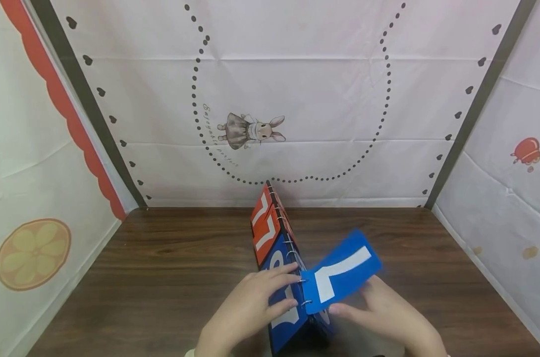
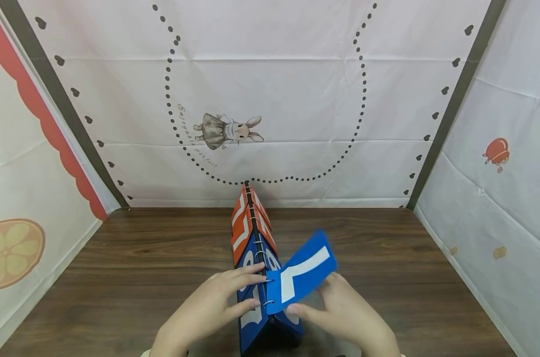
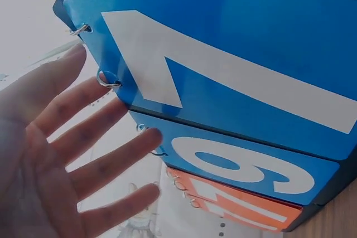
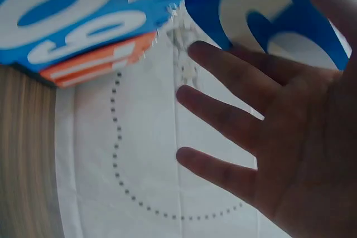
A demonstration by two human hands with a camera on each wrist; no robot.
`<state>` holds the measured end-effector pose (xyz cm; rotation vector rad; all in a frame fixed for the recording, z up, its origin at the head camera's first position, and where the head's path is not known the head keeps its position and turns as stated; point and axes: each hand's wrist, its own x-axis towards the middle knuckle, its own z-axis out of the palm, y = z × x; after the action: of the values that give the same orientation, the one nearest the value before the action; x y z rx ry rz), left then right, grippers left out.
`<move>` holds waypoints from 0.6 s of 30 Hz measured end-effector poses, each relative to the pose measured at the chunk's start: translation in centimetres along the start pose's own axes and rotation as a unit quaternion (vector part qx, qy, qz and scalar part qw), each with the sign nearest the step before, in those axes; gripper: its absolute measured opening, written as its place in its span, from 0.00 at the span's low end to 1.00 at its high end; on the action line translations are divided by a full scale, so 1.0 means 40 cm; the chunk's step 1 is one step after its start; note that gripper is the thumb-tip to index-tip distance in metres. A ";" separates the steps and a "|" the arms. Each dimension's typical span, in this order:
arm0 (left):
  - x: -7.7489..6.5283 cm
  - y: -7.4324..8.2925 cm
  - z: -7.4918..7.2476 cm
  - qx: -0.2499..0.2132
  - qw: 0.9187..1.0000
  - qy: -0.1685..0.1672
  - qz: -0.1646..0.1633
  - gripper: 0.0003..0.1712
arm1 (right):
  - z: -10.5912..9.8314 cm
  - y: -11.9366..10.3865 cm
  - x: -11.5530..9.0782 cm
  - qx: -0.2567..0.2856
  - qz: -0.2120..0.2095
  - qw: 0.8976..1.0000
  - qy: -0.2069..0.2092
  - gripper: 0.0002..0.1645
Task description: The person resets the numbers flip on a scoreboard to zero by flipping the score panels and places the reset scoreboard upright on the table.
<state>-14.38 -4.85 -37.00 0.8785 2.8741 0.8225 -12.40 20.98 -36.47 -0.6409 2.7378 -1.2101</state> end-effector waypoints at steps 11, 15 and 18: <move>0.008 0.000 0.021 0.038 0.997 0.065 0.017 0.29 | 0.021 0.002 0.007 0.037 0.020 0.997 -0.058 0.41; 0.008 0.001 0.018 0.042 0.997 0.058 0.014 0.29 | 0.030 -0.002 0.010 0.017 0.010 0.999 -0.029 0.45; 0.007 0.001 0.017 0.044 0.997 0.059 0.016 0.28 | 0.031 -0.005 0.011 0.000 -0.001 1.000 -0.022 0.45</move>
<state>-14.50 -4.35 -37.53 0.9172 3.0274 0.7801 -12.42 19.81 -37.14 -0.6625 2.7028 -1.1813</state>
